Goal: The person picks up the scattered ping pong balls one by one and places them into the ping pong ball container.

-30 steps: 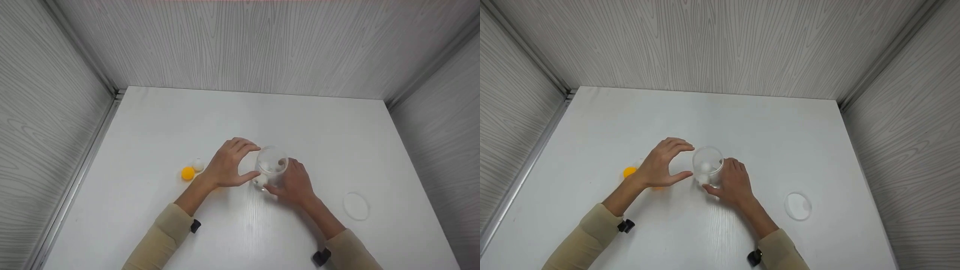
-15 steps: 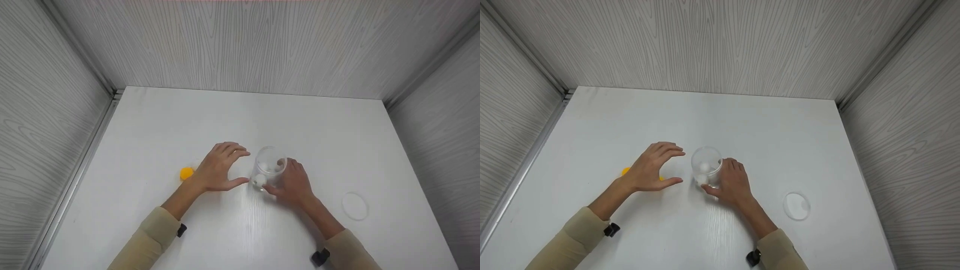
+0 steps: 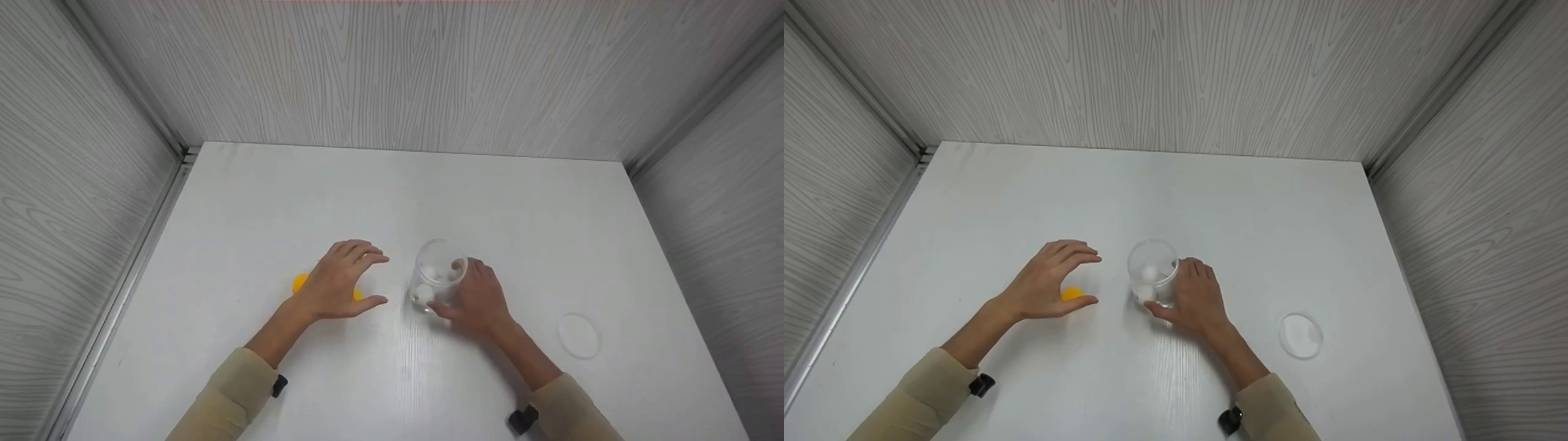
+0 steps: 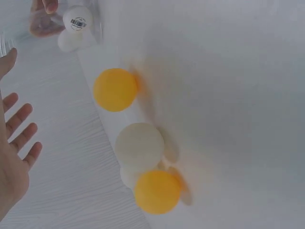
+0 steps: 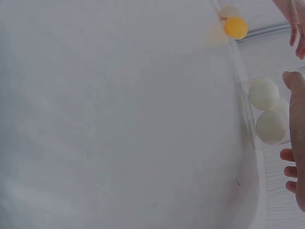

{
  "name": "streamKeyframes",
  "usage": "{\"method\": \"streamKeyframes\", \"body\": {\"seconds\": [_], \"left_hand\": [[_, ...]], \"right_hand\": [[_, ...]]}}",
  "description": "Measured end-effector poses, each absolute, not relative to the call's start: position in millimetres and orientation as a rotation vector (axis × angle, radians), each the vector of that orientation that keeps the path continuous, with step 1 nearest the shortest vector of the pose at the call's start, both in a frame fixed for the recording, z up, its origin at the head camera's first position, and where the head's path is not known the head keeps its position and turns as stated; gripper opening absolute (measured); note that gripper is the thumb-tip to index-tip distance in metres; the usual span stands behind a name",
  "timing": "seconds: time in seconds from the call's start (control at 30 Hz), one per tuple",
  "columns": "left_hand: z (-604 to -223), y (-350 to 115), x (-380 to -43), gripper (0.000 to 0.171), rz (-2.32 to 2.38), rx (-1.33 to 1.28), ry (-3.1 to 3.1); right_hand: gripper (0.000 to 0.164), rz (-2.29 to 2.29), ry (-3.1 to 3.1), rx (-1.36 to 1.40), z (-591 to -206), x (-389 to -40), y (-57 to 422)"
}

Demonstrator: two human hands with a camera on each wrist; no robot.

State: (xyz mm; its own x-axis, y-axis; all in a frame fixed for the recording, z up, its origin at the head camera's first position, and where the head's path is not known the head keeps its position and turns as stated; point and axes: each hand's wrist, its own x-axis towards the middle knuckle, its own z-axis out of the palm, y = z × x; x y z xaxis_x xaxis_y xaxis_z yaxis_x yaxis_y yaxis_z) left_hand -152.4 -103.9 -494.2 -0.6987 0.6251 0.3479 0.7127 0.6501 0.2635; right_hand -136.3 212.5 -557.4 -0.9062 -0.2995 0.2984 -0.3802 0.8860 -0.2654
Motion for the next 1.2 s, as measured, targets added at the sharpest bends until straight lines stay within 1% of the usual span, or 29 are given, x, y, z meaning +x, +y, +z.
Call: {"method": "streamKeyframes", "body": {"seconds": [0.37, 0.53, 0.77, 1.0, 1.2], "left_hand": [[-510, -125, -145, 0.052, -0.644, -1.024, -2.621], [-514, -128, -143, 0.045, -0.639, -1.005, -2.632], [-521, -132, -139, 0.042, -0.601, -0.982, -2.669], [-529, -137, -136, 0.035, -0.609, -0.972, -2.698], [-536, -141, -136, 0.032, -0.63, -0.966, -2.7]], "right_hand": [[0.087, 0.448, -2.811, 0.509, -558, -136, 211], [0.089, 0.43, -2.824, 0.502, -559, -136, 212], [0.09, 0.45, -2.825, 0.499, -558, -136, 212], [0.089, 0.471, -2.833, 0.482, -558, -136, 212], [0.089, 0.476, -2.836, 0.486, -557, -136, 213]]}}
